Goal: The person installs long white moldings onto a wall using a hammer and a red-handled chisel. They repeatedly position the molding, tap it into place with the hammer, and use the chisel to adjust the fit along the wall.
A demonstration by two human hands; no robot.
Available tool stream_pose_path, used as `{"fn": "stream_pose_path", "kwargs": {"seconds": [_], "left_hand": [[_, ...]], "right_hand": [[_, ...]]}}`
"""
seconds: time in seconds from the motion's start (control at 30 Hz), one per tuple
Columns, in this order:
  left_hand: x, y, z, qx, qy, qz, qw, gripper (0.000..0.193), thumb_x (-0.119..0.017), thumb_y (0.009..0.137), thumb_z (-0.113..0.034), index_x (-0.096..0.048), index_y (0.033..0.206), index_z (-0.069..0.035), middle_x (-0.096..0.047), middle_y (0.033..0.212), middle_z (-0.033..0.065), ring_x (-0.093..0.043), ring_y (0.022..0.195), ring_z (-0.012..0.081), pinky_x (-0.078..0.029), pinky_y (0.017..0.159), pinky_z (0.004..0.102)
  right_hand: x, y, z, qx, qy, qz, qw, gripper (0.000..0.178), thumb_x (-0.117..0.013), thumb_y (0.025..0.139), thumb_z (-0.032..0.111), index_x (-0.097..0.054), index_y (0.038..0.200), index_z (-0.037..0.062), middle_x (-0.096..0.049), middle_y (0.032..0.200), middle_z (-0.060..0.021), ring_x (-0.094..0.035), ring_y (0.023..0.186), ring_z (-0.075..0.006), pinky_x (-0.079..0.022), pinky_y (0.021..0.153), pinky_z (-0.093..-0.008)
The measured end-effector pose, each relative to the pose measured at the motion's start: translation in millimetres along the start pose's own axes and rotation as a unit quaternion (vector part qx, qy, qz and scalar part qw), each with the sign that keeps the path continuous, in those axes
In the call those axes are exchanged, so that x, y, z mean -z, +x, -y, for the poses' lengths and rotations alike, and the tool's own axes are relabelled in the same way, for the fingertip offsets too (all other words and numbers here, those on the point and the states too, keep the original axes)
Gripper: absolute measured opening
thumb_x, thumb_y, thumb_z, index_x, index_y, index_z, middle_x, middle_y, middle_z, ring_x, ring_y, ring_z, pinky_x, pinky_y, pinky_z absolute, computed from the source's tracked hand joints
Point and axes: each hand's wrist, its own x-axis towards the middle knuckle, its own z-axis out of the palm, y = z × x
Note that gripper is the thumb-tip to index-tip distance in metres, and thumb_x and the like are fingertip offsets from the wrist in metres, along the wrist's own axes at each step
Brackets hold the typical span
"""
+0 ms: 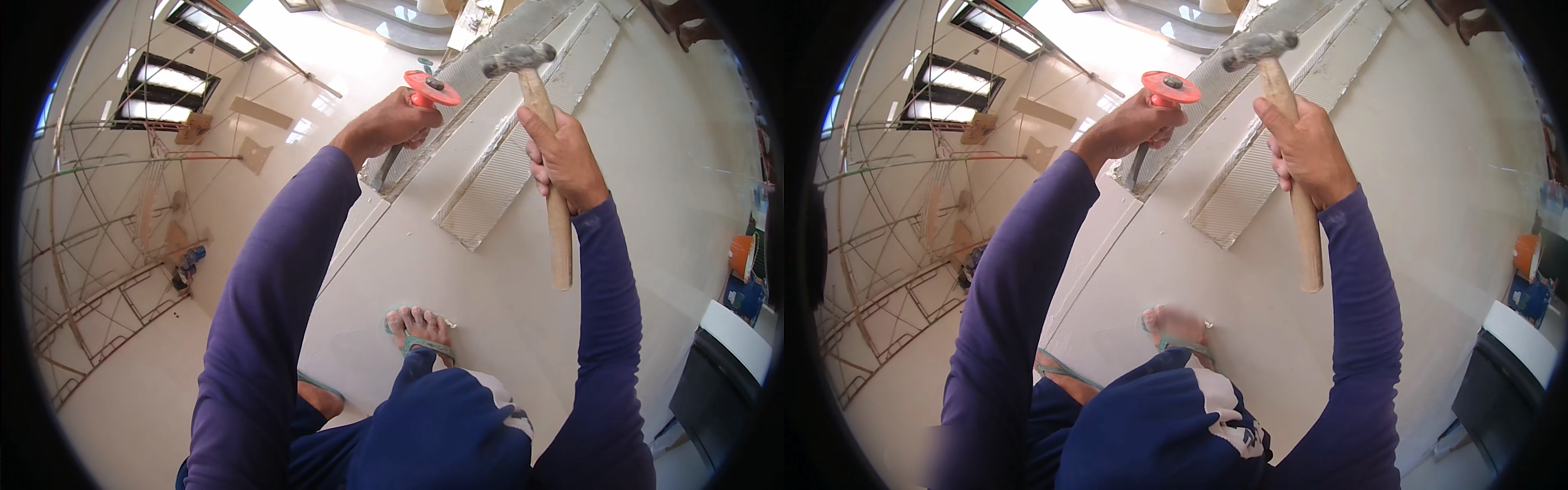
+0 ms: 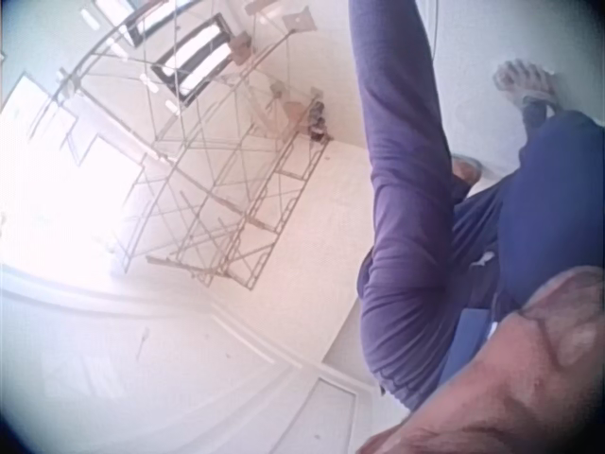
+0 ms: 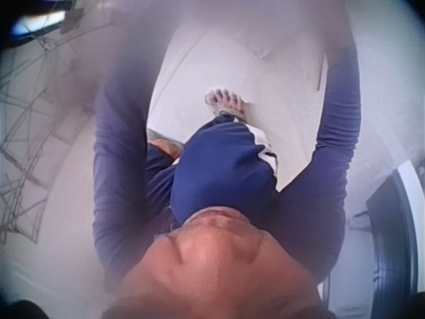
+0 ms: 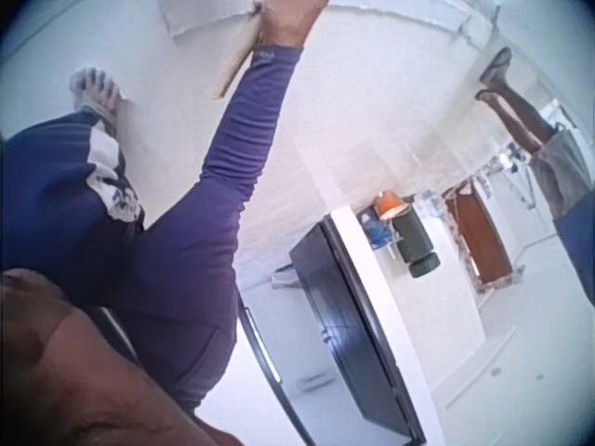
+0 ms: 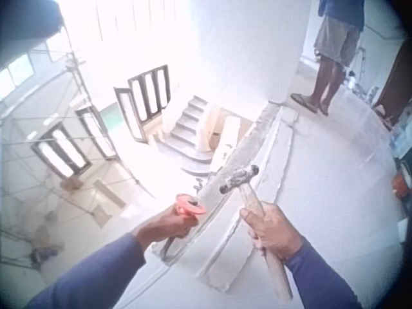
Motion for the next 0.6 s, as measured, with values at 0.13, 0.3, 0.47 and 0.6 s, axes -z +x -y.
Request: {"fn": "stream_pose_path", "kwargs": {"seconds": [0.13, 0.3, 0.47, 0.6], "left_hand": [[-3, 0, -1, 0.012, 0.0, -0.01, 1.0, 0.018, -0.064, 0.093, -0.004, -0.049, 0.087, -0.011, -0.042, 0.063, -0.003, -0.038, 0.053, 0.0087, -0.035, 0.051, 0.0291], [-2, 3, 4, -0.012, -0.003, -0.001, 1.0, 0.018, -0.066, 0.093, -0.005, -0.05, 0.086, -0.011, -0.043, 0.063, -0.0029, -0.039, 0.054, 0.0087, -0.036, 0.052, 0.0294], [-2, 3, 0, -0.005, 0.01, 0.001, 1.0, 0.019, -0.066, 0.094, -0.006, -0.051, 0.085, -0.011, -0.043, 0.065, -0.0029, -0.039, 0.055, 0.0084, -0.037, 0.054, 0.0297], [1, 1, 4, -0.001, 0.007, -0.005, 1.0, 0.02, -0.067, 0.094, -0.008, -0.05, 0.084, -0.012, -0.043, 0.065, -0.0029, -0.039, 0.055, 0.0085, -0.036, 0.054, 0.0297]], "right_hand": [[10, -45, -68, -0.028, 0.114, -0.147, 0.982, 0.033, -0.077, 0.1, 0.03, -0.053, 0.1, 0.007, -0.05, 0.066, 0.0031, -0.047, 0.044, -0.0052, -0.042, 0.037, -0.0242], [22, -90, -157, -0.118, 0.217, -0.243, 0.938, 0.02, -0.07, 0.099, 0.019, -0.054, 0.1, 0.0066, -0.053, 0.073, 0.0005, -0.05, 0.047, -0.0091, -0.044, 0.04, -0.0296], [31, -102, -186, -0.145, 0.132, -0.245, 0.949, 0.018, -0.068, 0.099, 0.018, -0.057, 0.096, 0.0041, -0.055, 0.07, -0.002, -0.056, 0.051, -0.0118, -0.046, 0.043, -0.0299], [36, -103, -170, -0.197, -0.089, -0.225, 0.95, 0.029, -0.069, 0.099, 0.027, -0.063, 0.093, -0.0013, -0.069, 0.076, -0.013, -0.072, 0.065, -0.0234, -0.056, 0.054, -0.037]]}}
